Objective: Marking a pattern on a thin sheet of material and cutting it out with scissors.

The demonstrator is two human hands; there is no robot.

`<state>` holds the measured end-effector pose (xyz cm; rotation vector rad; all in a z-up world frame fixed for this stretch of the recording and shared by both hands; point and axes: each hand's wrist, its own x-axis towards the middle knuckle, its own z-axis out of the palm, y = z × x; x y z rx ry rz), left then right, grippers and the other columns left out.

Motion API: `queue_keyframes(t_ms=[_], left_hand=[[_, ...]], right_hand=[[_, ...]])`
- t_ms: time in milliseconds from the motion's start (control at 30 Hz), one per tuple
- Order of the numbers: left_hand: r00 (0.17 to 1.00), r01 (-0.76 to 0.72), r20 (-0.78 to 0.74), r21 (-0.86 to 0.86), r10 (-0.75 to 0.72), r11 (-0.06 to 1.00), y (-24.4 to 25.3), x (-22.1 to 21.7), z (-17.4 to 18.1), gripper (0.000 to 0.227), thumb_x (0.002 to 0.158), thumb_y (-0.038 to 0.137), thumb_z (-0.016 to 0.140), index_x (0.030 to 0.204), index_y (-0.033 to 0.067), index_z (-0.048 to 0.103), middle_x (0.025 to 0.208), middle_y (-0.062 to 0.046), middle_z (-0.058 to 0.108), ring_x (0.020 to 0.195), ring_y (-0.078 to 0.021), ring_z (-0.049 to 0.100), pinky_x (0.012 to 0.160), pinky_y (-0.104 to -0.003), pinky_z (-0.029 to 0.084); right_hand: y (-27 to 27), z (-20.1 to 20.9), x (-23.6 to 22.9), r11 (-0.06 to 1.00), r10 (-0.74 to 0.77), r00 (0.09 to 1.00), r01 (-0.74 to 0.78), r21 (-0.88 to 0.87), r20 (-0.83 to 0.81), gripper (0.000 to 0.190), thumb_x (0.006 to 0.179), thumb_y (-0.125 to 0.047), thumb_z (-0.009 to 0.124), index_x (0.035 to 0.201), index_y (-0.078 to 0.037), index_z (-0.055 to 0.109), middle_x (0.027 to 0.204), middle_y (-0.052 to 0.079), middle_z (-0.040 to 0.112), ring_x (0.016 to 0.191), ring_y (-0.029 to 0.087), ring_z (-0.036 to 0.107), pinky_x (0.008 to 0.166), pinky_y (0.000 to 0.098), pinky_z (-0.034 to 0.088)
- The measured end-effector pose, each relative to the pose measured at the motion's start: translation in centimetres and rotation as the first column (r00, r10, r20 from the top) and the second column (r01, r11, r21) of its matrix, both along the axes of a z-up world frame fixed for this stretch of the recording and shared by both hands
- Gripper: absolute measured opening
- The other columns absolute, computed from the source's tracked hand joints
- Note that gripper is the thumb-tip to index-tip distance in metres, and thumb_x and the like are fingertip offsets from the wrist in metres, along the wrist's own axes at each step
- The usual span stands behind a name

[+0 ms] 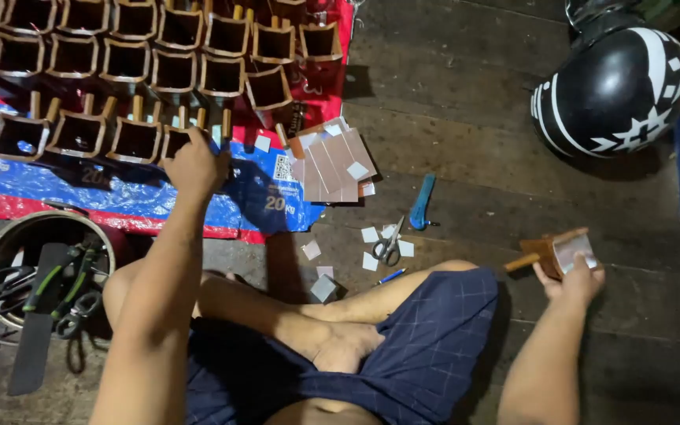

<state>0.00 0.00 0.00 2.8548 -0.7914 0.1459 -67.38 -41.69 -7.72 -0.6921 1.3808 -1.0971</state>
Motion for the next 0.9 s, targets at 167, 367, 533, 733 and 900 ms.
queue_keyframes(t_ms=[167,367,533,733,900], left_hand=[[0.999,0.015,0.032,0.002,-0.015,1.0,-0.4,0.4,-0.2,0.037,0.09,0.018,0.066,0.116,-0.0007,0.049,0.075,-0.02,0.074,0.063,-0.0423,0.07,0.079,-0.059,0.047],[0.936,0.226,0.294,-0.078,-0.195,0.971,2.0,-4.5,4.6,0.047,0.089,0.014,0.071,0.131,0.0014,0.055,0.064,-0.007,0.07,0.056,-0.0265,0.068,0.09,-0.038,0.047],[0.9,0.41,0.244,-0.191,-0.361,0.892,3.5,-11.1,9.0,0.033,0.091,0.013,0.069,0.122,0.0052,0.065,0.073,-0.013,0.072,0.071,-0.0327,0.069,0.093,-0.042,0.048],[0.707,0.706,0.112,-0.061,-0.698,0.706,1.8,-17.2,4.2,0.023,0.087,0.01,0.058,0.092,0.0291,0.07,0.079,0.001,0.075,0.087,-0.0139,0.076,0.116,-0.058,0.034],[0.438,0.898,0.234,-0.073,-0.868,0.434,0.7,-19.8,-0.4,0.015,0.089,0.021,0.058,0.079,0.0296,0.065,0.087,0.009,0.074,0.109,-0.0046,0.066,0.117,-0.067,0.021]], right_hand=[[1.6,0.5,-0.4,0.999,0.001,1.0,-0.002,0.041,0.023,0.034,0.1,-0.013,0.06,0.13,-0.025,0.049,0.141,0.017,0.054,0.126,0.038,0.063,0.1,0.0701,0.054],[5.4,6.3,3.8,0.998,-0.029,0.924,0.044,0.032,-0.381,0.055,0.102,-0.018,0.07,0.143,-0.019,0.033,0.15,0.022,0.037,0.135,0.043,0.051,0.107,0.0585,0.048],[12.6,14.1,15.9,0.899,-0.315,0.55,-0.089,-0.429,-0.773,0.055,0.093,0.005,0.078,0.138,-0.006,0.048,0.141,0.02,0.035,0.13,0.044,0.047,0.101,0.0562,0.056],[13.9,7.5,31.0,0.519,0.011,0.693,-0.62,-0.588,-0.721,0.036,0.081,-0.005,0.086,0.114,-0.005,0.073,0.107,0.019,0.068,0.106,0.04,0.065,0.097,0.052,0.047],[11.8,-0.6,40.8,0.513,0.54,0.212,-0.851,0.118,-0.814,0.073,0.087,-0.043,0.079,0.151,-0.022,0.051,0.136,0.012,0.067,0.132,0.031,0.059,0.11,0.0472,0.046]])
